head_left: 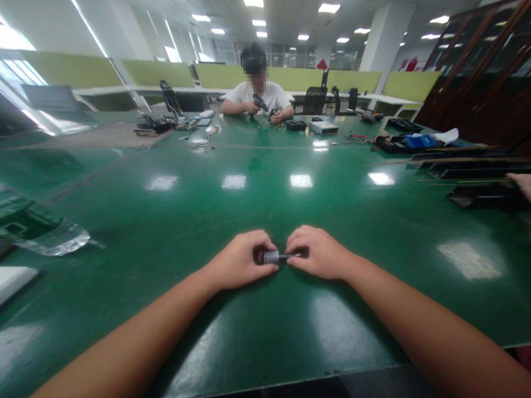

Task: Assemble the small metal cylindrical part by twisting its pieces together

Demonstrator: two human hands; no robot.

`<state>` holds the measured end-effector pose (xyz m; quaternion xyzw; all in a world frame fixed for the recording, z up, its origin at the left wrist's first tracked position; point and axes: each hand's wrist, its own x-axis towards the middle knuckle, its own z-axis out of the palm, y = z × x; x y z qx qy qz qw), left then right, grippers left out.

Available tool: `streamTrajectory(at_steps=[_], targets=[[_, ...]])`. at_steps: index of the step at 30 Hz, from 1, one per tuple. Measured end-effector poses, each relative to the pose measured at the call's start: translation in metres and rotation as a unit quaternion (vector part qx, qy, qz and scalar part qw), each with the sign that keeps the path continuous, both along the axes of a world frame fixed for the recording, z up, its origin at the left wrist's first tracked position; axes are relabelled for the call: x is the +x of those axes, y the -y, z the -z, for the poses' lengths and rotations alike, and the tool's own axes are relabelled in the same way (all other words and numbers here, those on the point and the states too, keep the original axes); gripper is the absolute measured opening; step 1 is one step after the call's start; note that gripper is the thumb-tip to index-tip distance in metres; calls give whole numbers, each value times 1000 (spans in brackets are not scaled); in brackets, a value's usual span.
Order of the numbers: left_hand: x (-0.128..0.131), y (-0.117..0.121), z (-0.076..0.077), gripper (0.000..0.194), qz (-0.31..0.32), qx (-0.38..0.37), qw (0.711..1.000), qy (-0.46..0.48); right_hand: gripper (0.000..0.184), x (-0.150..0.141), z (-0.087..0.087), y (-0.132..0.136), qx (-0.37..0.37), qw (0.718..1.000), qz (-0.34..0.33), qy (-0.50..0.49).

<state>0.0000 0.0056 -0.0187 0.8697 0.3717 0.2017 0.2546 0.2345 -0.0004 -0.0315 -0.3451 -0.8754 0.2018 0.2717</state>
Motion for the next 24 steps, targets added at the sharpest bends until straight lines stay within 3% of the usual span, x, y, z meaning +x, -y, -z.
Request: streamTrajectory(at_steps=[24], targets=[[0, -1, -2, 20, -3, -16, 1000, 2, 5, 13, -7, -3, -4, 999, 14, 29]])
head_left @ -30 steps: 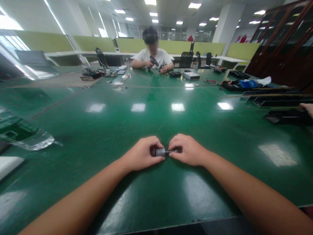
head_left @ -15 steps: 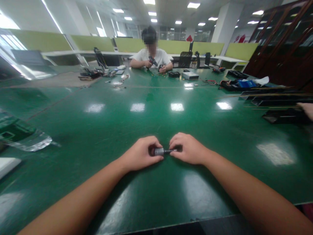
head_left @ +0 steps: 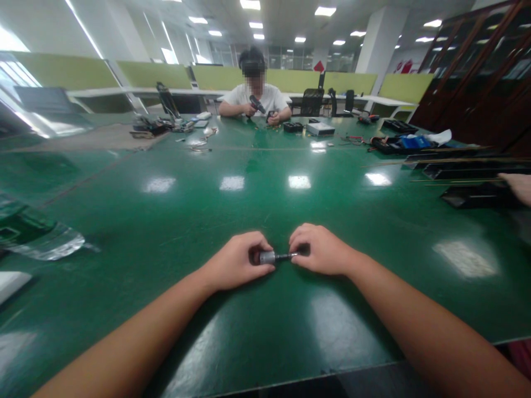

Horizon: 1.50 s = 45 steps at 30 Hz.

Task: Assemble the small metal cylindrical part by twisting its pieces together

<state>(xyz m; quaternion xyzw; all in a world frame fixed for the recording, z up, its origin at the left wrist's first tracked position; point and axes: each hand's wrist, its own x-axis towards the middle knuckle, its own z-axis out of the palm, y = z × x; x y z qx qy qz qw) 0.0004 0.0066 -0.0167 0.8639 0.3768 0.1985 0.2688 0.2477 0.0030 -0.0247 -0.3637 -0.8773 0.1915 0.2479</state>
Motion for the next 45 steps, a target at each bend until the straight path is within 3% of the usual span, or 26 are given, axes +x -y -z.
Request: streamTrajectory(at_steps=[20, 32, 45], targets=[[-1, 0, 1, 18, -2, -7, 1000, 3, 6, 7, -7, -2, -25, 999, 6, 32], [-1, 0, 0, 18, 2, 6, 1000, -4, 8, 28, -12, -13, -45, 997, 4, 58], [3, 2, -2, 23, -13, -7, 1000, 1, 9, -24, 5, 1, 13, 1000, -24, 0]])
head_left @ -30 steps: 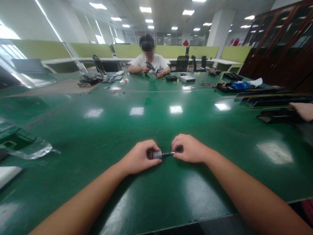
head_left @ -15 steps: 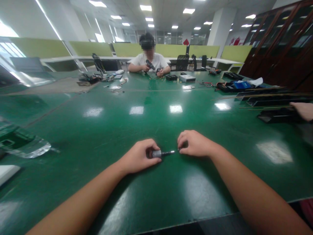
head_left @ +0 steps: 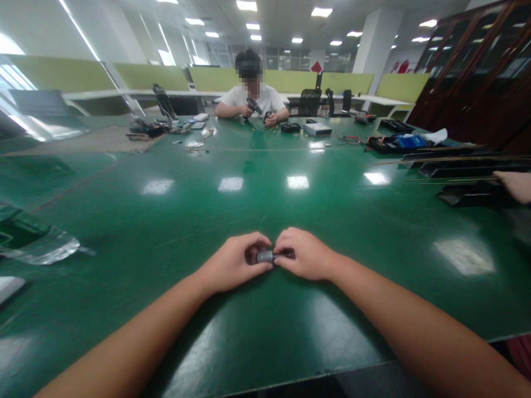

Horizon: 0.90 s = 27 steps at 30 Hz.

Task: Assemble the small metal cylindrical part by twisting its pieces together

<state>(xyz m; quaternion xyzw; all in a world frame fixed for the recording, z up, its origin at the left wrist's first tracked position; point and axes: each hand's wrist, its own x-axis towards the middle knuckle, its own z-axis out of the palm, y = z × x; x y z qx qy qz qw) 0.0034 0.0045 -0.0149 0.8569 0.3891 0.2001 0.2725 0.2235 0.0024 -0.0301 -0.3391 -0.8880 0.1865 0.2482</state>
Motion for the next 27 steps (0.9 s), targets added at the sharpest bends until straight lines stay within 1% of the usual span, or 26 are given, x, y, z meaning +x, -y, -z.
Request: streamTrajectory(at_steps=[3, 5, 9, 13, 18, 22, 27], targets=[[0, 1, -2, 20, 5, -1, 1000, -8, 17, 4, 0, 0, -4, 1000, 0, -12], [-1, 0, -3, 19, 6, 11, 1000, -11, 22, 7, 0, 0, -6, 1000, 3, -18], [-2, -1, -2, 21, -3, 31, 1000, -4, 25, 8, 0, 0, -11, 1000, 3, -28], [-2, -1, -2, 23, -4, 19, 1000, -7, 24, 6, 2, 0, -18, 999, 15, -28], [0, -1, -2, 20, -4, 37, 999, 10, 17, 4, 4, -1, -13, 999, 25, -28], [0, -2, 1, 22, 3, 47, 999, 0, 13, 3, 5, -1, -6, 999, 26, -24], [0, -2, 5, 20, -2, 48, 999, -1, 11, 4, 7, -1, 0, 1000, 21, -22]])
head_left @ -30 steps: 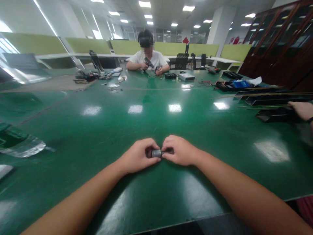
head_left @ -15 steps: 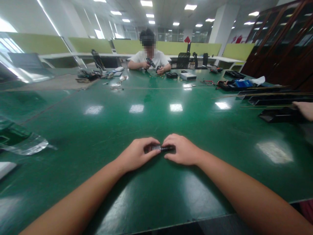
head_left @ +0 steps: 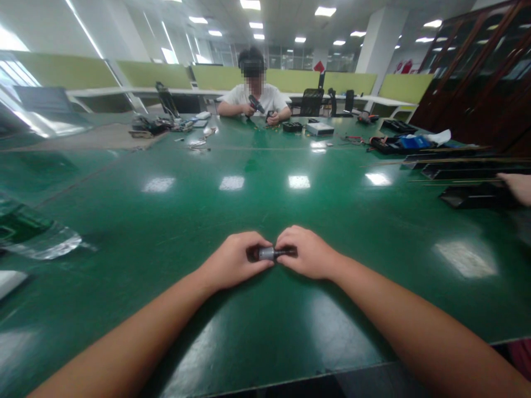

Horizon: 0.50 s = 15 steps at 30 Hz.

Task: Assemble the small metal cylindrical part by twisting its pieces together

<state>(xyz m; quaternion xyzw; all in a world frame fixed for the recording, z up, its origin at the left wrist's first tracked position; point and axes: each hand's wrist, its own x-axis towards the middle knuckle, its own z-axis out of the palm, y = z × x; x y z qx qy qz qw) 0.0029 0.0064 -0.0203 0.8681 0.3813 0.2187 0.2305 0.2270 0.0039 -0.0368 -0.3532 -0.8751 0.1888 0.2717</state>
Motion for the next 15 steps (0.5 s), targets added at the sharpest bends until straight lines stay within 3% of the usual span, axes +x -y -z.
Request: streamTrajectory(at_steps=[15], targets=[[0, 1, -2, 20, -11, -10, 1000, -5, 10, 2, 2, -1, 7, 1000, -4, -10]])
